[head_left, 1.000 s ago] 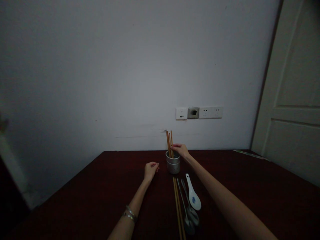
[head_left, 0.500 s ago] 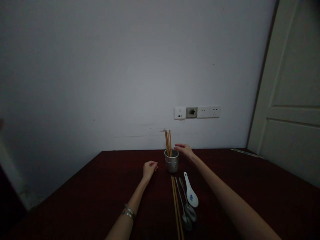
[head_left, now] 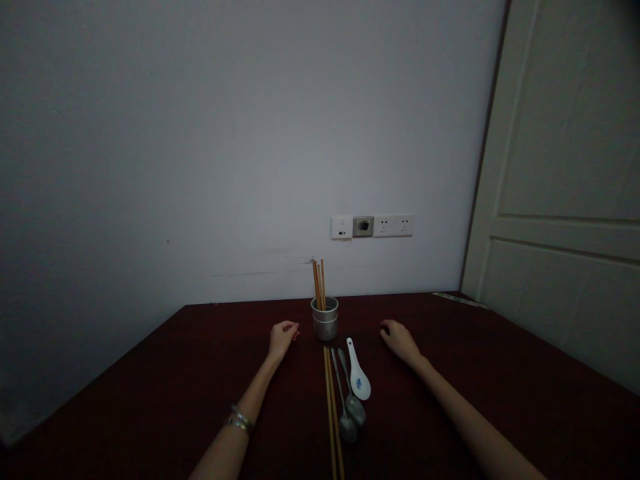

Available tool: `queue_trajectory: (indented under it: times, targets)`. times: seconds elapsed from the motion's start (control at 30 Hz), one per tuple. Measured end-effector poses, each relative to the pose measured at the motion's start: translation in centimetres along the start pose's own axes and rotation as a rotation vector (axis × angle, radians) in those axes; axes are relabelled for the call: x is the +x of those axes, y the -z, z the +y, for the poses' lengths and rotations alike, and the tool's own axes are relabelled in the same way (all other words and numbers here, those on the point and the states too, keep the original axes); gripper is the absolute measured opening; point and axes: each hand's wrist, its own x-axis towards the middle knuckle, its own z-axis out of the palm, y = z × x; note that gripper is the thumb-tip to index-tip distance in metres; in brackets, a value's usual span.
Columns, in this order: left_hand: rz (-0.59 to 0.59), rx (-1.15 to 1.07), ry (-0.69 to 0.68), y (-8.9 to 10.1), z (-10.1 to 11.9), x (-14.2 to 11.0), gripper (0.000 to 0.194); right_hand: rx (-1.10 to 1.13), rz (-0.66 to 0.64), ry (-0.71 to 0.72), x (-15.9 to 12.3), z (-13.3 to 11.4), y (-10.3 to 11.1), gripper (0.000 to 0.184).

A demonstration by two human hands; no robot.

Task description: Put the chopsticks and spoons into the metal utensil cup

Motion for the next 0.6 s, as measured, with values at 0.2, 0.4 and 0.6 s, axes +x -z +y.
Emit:
queue_trajectory:
  times: [0.2,0.4,0.6]
  targets:
    - [-0.001,0.010,0.017,-0.1,0.4,-0.2,0.022,-0.153,0.032,0.087,-1.2,-1.1,0.3,0.036]
    - [-0.036,0.066,-0.014,0.0,0.4,-0.3,0.022,-0.163,0.030,0.089,-1.2,-0.9,0.2,0.036]
    - [-0.082,0.161,-0.026,0.0,1.0,-0.7,0.023,-0.113,0.034,0.060,-1.1,-0.8,-0.1,0.034]
